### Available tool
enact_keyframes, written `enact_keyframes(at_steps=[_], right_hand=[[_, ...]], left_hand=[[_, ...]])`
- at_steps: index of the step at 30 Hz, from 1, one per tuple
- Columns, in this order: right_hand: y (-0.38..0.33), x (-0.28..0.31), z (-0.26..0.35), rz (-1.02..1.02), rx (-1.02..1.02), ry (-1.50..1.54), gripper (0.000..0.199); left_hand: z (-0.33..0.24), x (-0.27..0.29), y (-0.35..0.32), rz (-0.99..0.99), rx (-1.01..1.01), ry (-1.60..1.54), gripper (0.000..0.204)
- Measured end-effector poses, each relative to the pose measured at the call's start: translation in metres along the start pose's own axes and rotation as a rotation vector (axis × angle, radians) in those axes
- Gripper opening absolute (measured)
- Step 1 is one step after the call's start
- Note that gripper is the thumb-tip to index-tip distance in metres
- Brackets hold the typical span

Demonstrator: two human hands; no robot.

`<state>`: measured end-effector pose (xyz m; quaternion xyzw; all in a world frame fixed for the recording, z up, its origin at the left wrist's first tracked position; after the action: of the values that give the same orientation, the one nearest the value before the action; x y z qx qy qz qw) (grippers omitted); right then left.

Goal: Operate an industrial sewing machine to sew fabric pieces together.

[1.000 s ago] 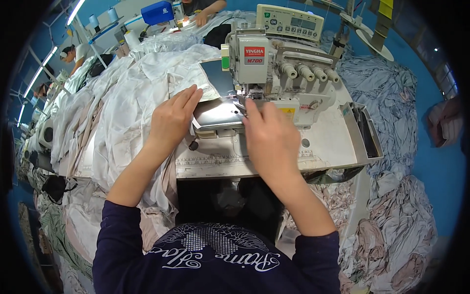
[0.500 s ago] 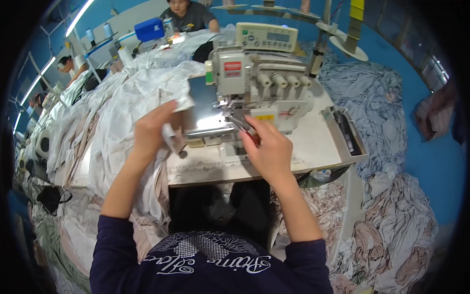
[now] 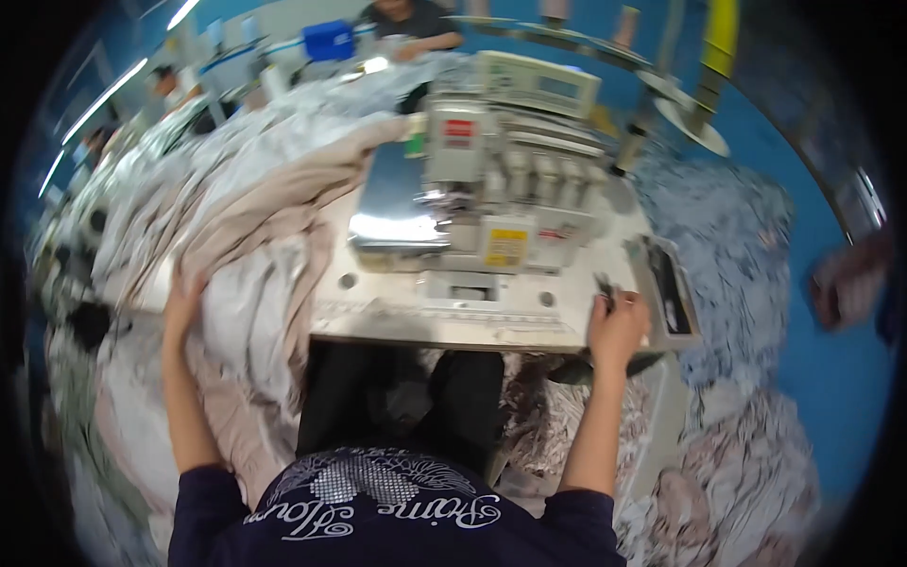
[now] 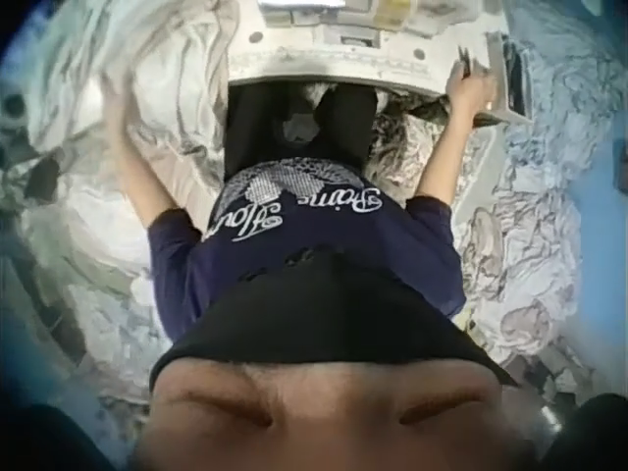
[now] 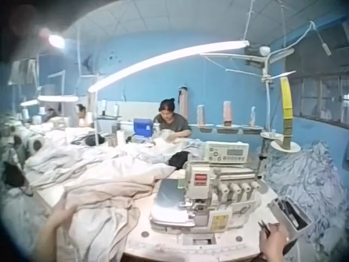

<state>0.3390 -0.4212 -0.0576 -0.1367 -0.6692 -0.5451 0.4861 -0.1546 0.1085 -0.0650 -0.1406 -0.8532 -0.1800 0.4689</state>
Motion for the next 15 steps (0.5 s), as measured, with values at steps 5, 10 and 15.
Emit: enact_keyframes(at_steps=[5, 10, 15], right_hand=[[-0.023, 0.026, 0.091, -0.072, 0.222, 0.497, 0.020], [-0.066, 0.043, 0.200, 0.040, 0.473, 0.742, 0.013], [-0.084, 0.069, 0.258, 0.059, 0.646, 0.870, 0.013]], left_hand=[[-0.130, -0.031, -0.060, 0.216, 0.130, 0.016, 0.091], [-0.161, -0.062, -0.071, -0.017, -0.145, 0.000, 0.070], [-0.047, -0.039, -0.050, -0.177, -0.277, -0.672, 0.028]])
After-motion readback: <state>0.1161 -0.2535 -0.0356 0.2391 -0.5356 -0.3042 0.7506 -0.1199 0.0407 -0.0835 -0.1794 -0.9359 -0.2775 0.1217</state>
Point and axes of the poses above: each hand's wrist, its own y-axis towards the middle knuckle, its own x-axis out of the back of the hand, z = x × y, the point moved 9 cm from there along y, towards the middle knuckle, and after that the axes turned 7 degrees about z, right-handed, at the moved point
